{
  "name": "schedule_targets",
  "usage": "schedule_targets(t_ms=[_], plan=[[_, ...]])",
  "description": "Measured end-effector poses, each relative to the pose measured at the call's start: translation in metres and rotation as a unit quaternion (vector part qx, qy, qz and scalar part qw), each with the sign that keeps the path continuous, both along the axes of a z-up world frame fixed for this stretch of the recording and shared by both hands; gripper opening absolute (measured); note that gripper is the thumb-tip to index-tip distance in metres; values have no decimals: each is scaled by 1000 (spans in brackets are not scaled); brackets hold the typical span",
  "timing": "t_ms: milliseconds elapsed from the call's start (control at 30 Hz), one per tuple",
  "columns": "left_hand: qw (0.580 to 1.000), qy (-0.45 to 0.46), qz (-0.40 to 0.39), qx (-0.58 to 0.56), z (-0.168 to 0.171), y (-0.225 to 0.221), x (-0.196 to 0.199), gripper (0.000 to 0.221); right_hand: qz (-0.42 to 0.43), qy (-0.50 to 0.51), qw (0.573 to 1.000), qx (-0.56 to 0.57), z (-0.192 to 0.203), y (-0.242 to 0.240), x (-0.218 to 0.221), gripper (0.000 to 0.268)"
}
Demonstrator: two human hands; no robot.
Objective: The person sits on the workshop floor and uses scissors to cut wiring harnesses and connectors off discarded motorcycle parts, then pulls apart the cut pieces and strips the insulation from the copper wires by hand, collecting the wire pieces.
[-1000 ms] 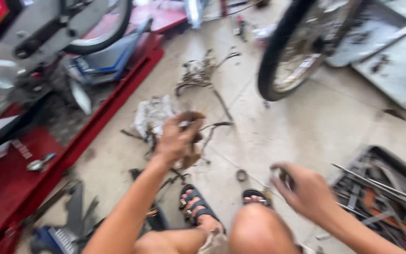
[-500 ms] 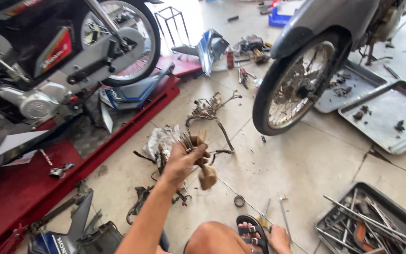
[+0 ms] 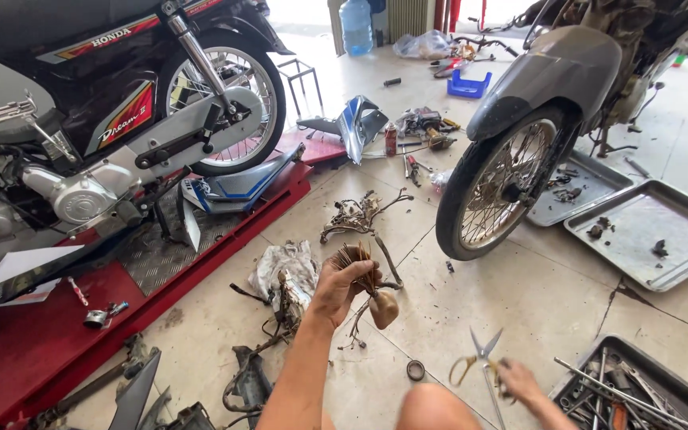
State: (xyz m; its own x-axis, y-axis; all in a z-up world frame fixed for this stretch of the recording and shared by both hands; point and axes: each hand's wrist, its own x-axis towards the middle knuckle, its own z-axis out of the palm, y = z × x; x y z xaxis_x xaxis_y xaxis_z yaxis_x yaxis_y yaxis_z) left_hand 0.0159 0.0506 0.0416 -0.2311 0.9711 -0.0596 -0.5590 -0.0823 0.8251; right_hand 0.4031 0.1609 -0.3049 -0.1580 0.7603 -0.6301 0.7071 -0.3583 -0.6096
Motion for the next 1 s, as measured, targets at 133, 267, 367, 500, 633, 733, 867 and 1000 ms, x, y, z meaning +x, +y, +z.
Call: schedule_targets(t_ms=[133,267,367,500,633,733,867,1000], plan=[[999,-10,-19,45,9,4,3,21,-95,196,976,30,147,10,-16,27],[1000,-25,8,5,0,21,1,34,-119,361,925,23,255,36,-36,22],[998,24,61,21,-28,46,4,23,-90,444,888,77,292,53,-49,23],[996,61,67,-3,-42,63,13,18,-26,464,881,88,354,55,-93,23],[995,86,38,-34,-46,77,19,22,-55,506,861,5,368,60,-135,24],[997,73,22,-11,-35,79,21,15,-60,494,865,-56,384,54,-163,32],[999,34,25,13,-25,75,25,13,-58,481,869,-103,372,48,-182,33],[993,61,84,-51,-37,85,11,8,-57,520,844,-117,356,57,-172,24]])
